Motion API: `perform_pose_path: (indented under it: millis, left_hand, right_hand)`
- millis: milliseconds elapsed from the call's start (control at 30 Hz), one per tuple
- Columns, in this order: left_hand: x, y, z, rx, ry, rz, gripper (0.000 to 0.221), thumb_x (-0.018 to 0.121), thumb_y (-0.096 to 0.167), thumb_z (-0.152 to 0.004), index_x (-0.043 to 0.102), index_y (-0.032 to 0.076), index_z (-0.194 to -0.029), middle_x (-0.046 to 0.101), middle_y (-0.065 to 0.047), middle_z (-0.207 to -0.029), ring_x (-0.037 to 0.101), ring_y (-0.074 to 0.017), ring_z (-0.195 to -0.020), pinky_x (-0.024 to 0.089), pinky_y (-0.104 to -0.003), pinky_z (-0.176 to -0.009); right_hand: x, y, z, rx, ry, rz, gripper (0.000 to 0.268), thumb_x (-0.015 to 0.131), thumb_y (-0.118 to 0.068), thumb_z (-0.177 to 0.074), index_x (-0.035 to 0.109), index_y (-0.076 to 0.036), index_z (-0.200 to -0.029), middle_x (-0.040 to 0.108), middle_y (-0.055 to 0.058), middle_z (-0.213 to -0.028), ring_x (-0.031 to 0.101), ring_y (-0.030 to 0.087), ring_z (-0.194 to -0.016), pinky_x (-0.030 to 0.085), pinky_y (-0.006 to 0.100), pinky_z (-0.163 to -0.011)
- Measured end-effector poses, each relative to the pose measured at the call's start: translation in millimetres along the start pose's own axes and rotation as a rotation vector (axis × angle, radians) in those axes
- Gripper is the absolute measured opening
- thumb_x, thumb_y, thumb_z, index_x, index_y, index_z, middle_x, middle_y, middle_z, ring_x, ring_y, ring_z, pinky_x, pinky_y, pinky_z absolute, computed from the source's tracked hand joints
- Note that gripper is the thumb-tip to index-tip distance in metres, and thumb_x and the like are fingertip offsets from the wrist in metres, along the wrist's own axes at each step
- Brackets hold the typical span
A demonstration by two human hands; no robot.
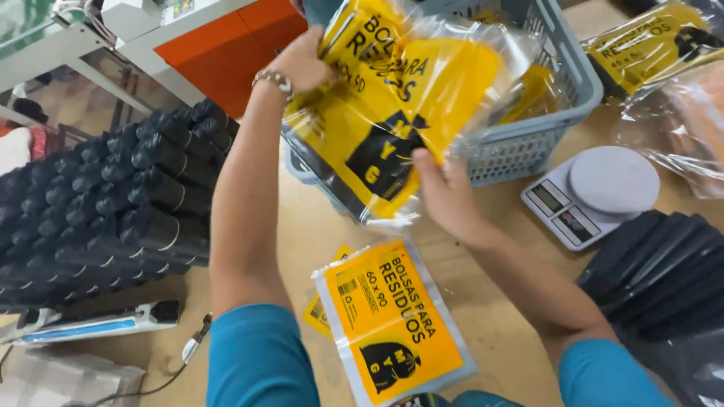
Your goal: Manually inserting black trash bags into yellow printed plastic packaging sleeves at a workbench.
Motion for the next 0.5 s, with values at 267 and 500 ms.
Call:
perform_pose_path:
  millis: [267, 500]
  left_hand:
    - [18, -52, -110, 0.185, 0.419, -0.631, 0.057, 0.073, 0.006, -0.080, 0.051, 0.012, -0.133, 0.067, -0.014, -0.117, 0.065, -0.0394, -0.100, 0.054, -0.057, -0.079]
    - [60, -97, -141, 0.228, 0.738, -0.958, 0.063, 0.077, 0.005, -0.084, 0.049, 0.012, -0.140, 0.066, -0.016, -0.120, 0.059, -0.0384, -0.111, 0.046, -0.054, -0.099]
  right_hand:
    - [93, 99, -77, 0.116, -0.057, -0.234, 0.032, 0.048, -0.040, -0.101, 0.055, -0.015, -0.081, 0.056, -0.001, -0.067, 0.054, 0.010, -0.052, 0.044, 0.028, -0.048]
    - [128, 141, -94, 0.587, -0.158, -0.355, 0.038, 0.058, -0.048, -0.089, 0.039, -0.015, -0.085, 0.026, -0.001, -0.064, 0.032, 0.008, -0.057, 0.066, 0.050, -0.087]
Point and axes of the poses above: each hand's wrist, its own z-axis away from the middle knuckle, its own x-axis out of the palm, y = z × x, the point moved 2 cm from there along -z, towards the middle knuckle
